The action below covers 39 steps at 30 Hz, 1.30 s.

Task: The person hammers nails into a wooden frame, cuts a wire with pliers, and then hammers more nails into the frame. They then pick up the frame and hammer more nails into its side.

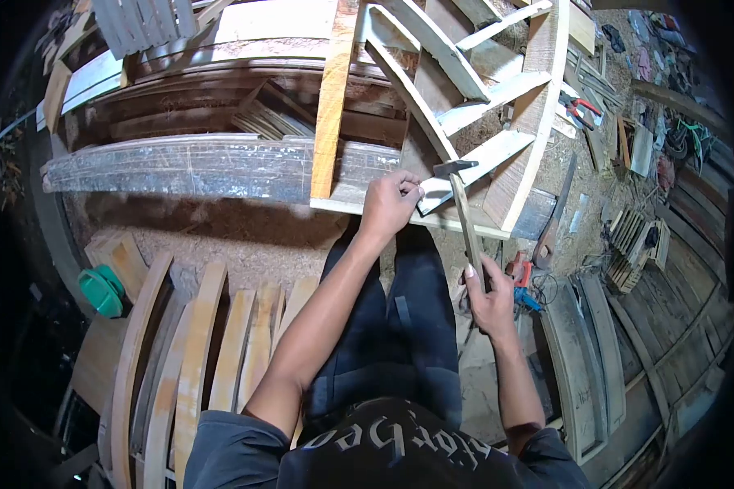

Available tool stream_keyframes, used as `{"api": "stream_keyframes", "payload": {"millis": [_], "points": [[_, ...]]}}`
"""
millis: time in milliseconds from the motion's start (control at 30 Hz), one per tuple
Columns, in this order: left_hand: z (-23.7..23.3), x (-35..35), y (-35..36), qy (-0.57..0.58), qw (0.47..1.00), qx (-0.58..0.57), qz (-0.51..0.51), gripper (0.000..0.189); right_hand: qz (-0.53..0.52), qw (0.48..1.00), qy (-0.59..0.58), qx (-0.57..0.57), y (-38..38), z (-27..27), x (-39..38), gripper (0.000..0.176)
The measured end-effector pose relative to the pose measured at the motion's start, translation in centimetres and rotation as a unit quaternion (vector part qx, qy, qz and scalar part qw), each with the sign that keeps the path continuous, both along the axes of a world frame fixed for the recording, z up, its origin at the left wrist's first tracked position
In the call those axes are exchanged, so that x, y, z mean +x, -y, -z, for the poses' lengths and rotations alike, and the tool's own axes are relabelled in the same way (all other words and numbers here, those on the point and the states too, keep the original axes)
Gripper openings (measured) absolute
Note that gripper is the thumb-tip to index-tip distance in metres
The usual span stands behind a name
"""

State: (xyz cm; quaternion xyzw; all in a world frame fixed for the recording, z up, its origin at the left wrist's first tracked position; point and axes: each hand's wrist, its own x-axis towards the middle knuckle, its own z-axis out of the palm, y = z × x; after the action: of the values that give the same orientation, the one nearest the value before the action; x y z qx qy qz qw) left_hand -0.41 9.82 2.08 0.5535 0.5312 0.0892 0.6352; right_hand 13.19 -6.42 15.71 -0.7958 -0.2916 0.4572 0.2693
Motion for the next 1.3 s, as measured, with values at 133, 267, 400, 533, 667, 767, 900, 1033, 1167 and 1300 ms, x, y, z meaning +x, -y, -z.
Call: {"api": "stream_keyframes", "payload": {"millis": [133, 267, 400, 533, 667, 767, 900, 1033, 1167, 1300], "points": [[0.7, 0.6, 1.3, -0.034, 0.996, 0.077, -0.012, 0.023, -0.054, 0.998, 0.005, 0.019, -0.7, 0.3, 1.5, 0.03], [-0.2, 0.8, 1.2, -0.084, 0.993, 0.08, 0.009, 0.025, -0.116, 0.992, 0.007, 0.044, -1.9, 0.4, 3.0, 0.034], [0.1, 0.8, 1.8, -0.093, 0.992, 0.081, -0.041, 0.027, -0.179, 0.983, 0.005, 0.031, -4.3, -1.4, 4.9, 0.035], [0.1, 0.9, 2.1, -0.108, 0.988, 0.095, -0.052, 0.028, -0.235, 0.972, -0.01, -0.013, -7.0, -3.0, 6.9, 0.034], [0.6, 1.4, 2.3, -0.152, 0.974, 0.165, -0.021, 0.022, -0.285, 0.958, 0.015, 0.023, -7.8, -2.5, 8.3, 0.031], [0.8, 1.3, 2.6, -0.166, 0.97, 0.177, -0.014, 0.024, -0.286, 0.958, -0.007, 0.001, -8.1, -2.4, 8.4, 0.032], [1.2, 1.0, 2.5, -0.154, 0.973, 0.17, -0.024, 0.025, -0.286, 0.958, 0.004, 0.033, -7.2, -1.5, 7.9, 0.033], [1.0, 1.2, 2.2, -0.153, 0.976, 0.155, -0.025, 0.024, -0.281, 0.958, 0.004, 0.053, -6.3, -0.4, 7.4, 0.032], [1.5, 1.1, 2.2, -0.161, 0.975, 0.152, -0.029, 0.023, -0.275, 0.956, 0.027, 0.095, -4.6, 1.0, 7.4, 0.033], [1.8, 1.1, 2.2, -0.156, 0.978, 0.131, -0.045, 0.022, -0.261, 0.963, 0.018, 0.062, -4.0, -0.2, 7.6, 0.032]]}}
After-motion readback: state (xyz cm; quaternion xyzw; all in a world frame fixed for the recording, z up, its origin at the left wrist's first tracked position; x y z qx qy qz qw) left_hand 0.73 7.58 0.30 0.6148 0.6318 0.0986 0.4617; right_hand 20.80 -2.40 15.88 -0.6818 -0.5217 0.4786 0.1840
